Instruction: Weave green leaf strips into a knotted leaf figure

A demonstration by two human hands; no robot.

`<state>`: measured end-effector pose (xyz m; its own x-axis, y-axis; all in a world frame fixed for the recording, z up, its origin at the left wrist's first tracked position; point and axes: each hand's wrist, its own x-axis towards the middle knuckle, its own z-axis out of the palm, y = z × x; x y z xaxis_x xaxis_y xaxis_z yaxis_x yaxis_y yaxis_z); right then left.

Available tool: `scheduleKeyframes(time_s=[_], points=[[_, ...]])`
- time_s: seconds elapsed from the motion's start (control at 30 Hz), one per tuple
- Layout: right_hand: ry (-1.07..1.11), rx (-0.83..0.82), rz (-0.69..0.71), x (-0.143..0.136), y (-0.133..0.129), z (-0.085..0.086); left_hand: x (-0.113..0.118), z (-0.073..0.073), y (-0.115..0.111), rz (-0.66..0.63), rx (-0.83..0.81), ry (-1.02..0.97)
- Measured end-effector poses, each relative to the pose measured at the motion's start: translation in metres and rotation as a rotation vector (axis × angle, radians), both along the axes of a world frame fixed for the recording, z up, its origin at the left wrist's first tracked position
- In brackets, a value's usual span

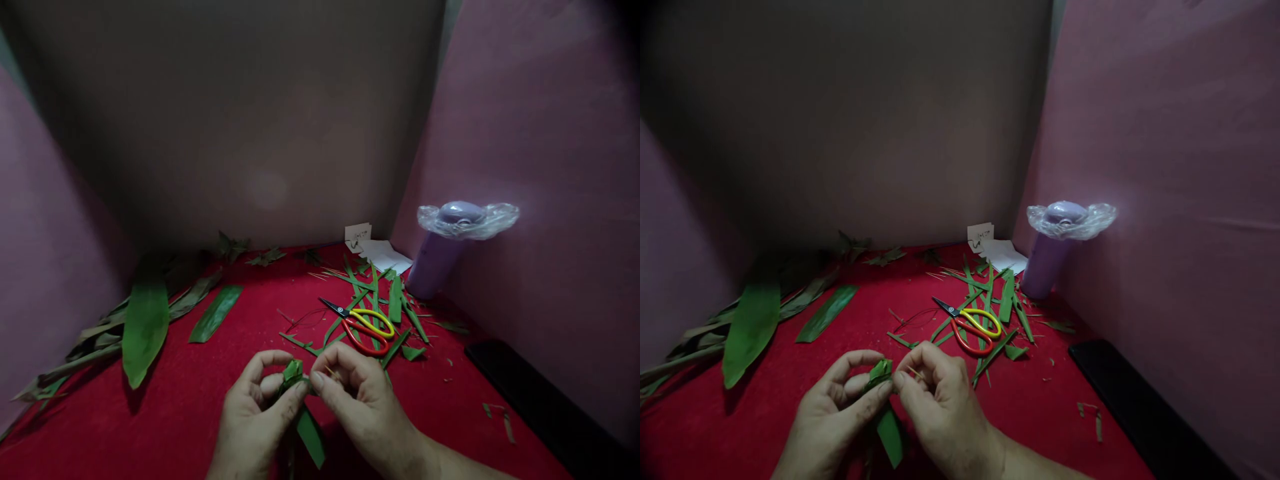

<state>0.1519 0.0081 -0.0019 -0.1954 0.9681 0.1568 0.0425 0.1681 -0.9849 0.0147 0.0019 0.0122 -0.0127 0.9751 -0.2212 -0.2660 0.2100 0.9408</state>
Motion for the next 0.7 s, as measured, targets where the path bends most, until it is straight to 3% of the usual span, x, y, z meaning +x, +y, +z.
scheduleKeyframes(time_s=[0.3, 0.5, 0.7], points=[[-0.187, 0.285, -0.056, 0.005, -0.003, -0.002, 0.001, 0.002, 0.0, -0.048, -0.005, -0.041], [-0.261, 0.479, -0.064, 0.007, -0.008, 0.003, 0.004, 0.0, -0.01, 0.137, 0.25, 0.184], [-0.294, 0.625, -0.097, 0.005, -0.011, 0.008, 0.003, -0.002, -0.014, 0.181, 0.401, 0.284]])
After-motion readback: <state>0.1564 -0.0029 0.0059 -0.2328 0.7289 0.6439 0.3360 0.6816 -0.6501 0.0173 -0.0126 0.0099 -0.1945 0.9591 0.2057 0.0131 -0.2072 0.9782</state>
